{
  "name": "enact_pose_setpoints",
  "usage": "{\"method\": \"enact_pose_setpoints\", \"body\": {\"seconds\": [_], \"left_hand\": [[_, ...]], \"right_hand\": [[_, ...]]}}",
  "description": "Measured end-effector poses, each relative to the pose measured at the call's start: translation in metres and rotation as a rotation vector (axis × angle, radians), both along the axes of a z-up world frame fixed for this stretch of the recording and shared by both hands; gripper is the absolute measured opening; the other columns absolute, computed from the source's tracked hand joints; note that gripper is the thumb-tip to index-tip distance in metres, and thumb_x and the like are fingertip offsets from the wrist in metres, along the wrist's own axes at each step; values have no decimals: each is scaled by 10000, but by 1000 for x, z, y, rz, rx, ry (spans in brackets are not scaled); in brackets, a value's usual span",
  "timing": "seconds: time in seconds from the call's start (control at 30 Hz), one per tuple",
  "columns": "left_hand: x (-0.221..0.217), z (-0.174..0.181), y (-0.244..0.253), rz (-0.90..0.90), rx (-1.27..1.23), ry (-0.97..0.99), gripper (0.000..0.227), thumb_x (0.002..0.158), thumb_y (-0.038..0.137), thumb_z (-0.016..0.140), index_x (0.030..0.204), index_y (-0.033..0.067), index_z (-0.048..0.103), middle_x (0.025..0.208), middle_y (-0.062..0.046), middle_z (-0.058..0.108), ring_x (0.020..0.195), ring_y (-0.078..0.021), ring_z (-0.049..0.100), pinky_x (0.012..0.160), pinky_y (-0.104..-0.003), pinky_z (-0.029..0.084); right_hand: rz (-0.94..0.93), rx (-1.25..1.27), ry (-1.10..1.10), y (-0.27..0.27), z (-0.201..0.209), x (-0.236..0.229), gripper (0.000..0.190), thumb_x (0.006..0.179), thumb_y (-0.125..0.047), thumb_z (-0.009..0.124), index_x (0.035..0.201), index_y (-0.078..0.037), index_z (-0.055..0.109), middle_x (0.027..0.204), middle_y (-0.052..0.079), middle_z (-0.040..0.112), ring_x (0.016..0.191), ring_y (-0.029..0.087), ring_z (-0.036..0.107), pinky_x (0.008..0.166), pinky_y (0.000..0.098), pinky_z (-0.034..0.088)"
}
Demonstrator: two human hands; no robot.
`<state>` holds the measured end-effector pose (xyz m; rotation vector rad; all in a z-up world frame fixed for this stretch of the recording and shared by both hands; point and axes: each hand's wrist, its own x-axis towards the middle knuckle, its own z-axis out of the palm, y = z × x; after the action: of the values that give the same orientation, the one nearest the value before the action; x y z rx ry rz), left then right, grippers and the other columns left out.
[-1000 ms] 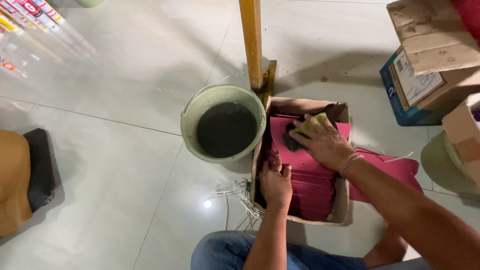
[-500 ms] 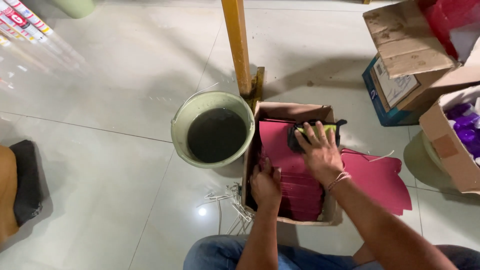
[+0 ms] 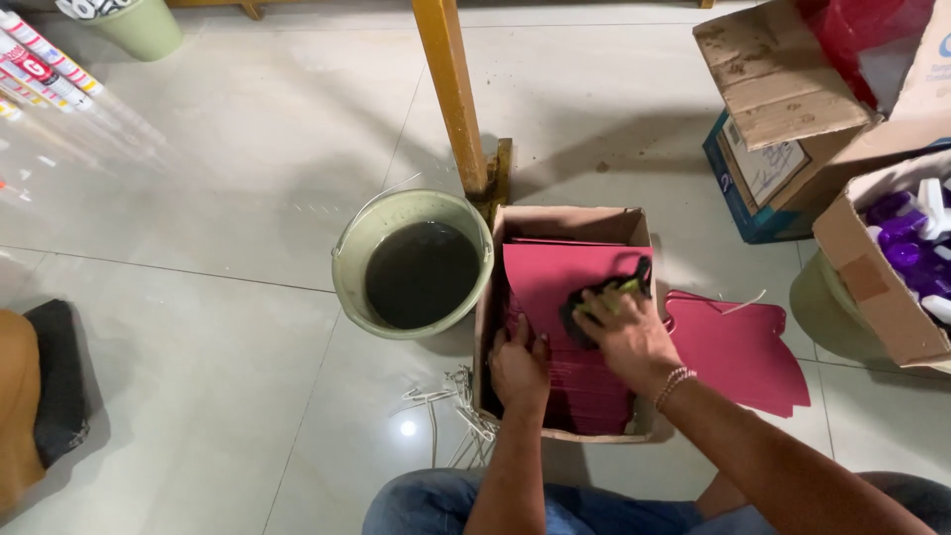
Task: The person sits on the floor and wipes pink plastic cutting boards with a cloth. They pick up each board from a cardboard box, wipe both sides, and place the cleaned boards on the floor. The person repeats this process for multiple boards.
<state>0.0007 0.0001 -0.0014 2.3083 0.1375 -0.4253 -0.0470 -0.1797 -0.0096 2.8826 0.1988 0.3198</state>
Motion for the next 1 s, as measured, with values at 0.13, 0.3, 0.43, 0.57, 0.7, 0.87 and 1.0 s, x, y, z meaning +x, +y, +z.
{"method": "enact_pose_setpoints", "body": {"seconds": [0.13, 0.3, 0.43, 0.57, 0.7, 0.87, 1.0], "left_hand": [[0, 2, 1, 27, -58, 3, 489, 1026, 336, 611, 1506, 294, 531, 1570, -175, 460, 1398, -355, 499, 1110, -462, 492], [1, -7, 0, 4, 25, -15, 508, 1005, 394, 640, 1495, 298, 549, 1561, -168, 471, 1405, -351, 502, 1114, -468, 479], [-1, -16, -6, 53, 40, -205, 446, 950, 248, 729, 1389, 208, 663, 1449, -186, 553, 1312, -364, 576, 1012, -462, 566], [7, -52, -7, 121, -4, -301, 437, 838, 243, 836, 1242, 178, 681, 1316, -99, 564, 1228, -309, 599, 946, -421, 600], [5, -63, -6, 109, -117, -387, 358, 826, 211, 859, 1106, 132, 650, 1137, -77, 597, 1145, -295, 604, 917, -400, 566], [-1, -40, -8, 180, -169, -332, 157, 872, 287, 739, 993, 189, 759, 931, -77, 755, 1001, -292, 718, 898, -481, 539], [6, -67, 4, 311, -534, -55, 423, 924, 447, 674, 867, 48, 802, 847, -192, 753, 910, -237, 649, 858, -438, 495]], "right_hand": [[141, 42, 34, -28, -6, 0, 456, 821, -256, 538, 1194, -465, 696, 1334, -167, 658, 1193, 187, 608, 984, 434, 476], [-198, 12, -156, -29, 44, 18, 472, 816, -278, 627, 1272, -384, 690, 1317, 21, 667, 961, 303, 681, 711, 431, 542], [14, 43, -72, 1, -12, -8, 415, 795, -190, 631, 1172, -326, 737, 1273, 82, 700, 977, 330, 673, 729, 454, 547], [98, 337, -28, -13, 11, -14, 466, 761, -171, 689, 1203, -308, 745, 1283, 59, 714, 1002, 340, 678, 809, 441, 562], [-84, 775, -115, -31, 27, -12, 519, 796, -193, 703, 1296, -331, 718, 1228, 24, 754, 1004, 334, 734, 794, 442, 607], [-160, 541, -55, -13, -11, -6, 527, 792, -309, 742, 1312, -376, 687, 1271, 24, 712, 1086, 304, 701, 868, 420, 626], [78, 458, -194, 39, -14, -15, 550, 721, -296, 795, 1261, -331, 697, 1226, 25, 704, 964, 270, 701, 818, 369, 614]]}}
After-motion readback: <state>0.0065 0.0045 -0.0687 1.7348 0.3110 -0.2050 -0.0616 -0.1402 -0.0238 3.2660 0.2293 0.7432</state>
